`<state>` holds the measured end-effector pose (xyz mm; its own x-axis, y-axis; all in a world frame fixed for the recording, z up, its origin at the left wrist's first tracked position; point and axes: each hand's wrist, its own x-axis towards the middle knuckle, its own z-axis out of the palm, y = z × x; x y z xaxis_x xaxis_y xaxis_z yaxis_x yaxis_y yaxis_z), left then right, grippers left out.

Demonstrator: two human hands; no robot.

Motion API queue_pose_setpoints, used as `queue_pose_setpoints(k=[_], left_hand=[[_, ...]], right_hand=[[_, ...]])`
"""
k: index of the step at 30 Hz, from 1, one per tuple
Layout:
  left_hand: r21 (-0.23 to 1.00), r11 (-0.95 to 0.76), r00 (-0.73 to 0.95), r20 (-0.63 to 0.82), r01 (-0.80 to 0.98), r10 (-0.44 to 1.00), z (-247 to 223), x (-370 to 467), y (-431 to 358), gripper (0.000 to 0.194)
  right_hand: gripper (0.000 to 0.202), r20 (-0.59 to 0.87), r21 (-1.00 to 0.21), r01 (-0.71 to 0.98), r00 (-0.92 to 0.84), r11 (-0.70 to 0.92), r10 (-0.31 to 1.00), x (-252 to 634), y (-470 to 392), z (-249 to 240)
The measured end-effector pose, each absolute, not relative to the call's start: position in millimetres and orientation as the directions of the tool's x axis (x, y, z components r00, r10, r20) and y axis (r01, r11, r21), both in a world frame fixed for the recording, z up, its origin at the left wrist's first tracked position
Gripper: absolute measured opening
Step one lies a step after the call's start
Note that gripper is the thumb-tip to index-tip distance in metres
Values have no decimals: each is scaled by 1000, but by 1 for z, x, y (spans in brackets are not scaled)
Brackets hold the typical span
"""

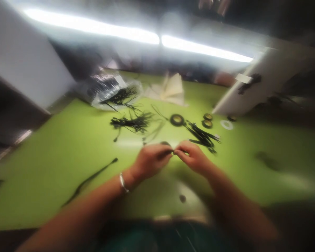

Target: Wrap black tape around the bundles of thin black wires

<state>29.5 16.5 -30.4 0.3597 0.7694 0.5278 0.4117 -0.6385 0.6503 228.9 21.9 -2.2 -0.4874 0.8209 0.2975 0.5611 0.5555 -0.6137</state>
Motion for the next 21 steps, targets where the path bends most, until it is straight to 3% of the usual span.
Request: queue_pose_setpoints(k=[2,4,7,11,14,21], left_hand=[[888,-397,361,300,233,883,-26,31,17,25],[987,-130,392,84,92,916,-22,30,18,35],[990,125,438,-81,-71,895,-20,29,19,42],[964,213,434,-126,-158,892,-23,26,22,33],[960,231,397,-153,-157,905,-23,26,24,28],[965,210,216,-174,-157,961,-23,36,17,27]], right_hand=[[17,449,-455,599,-484,658,751,228,21,-4],[12,562,-267,637,-507,723,654,229,21,-6],[5,650,-34,677,-543,735,531,231,21,-6],[10,704,152,685,-581,713,408,235,21,-8],[10,715,206,686,-592,698,372,236,21,-12],[17,730,121,727,-526,676,436,224,16,-25]])
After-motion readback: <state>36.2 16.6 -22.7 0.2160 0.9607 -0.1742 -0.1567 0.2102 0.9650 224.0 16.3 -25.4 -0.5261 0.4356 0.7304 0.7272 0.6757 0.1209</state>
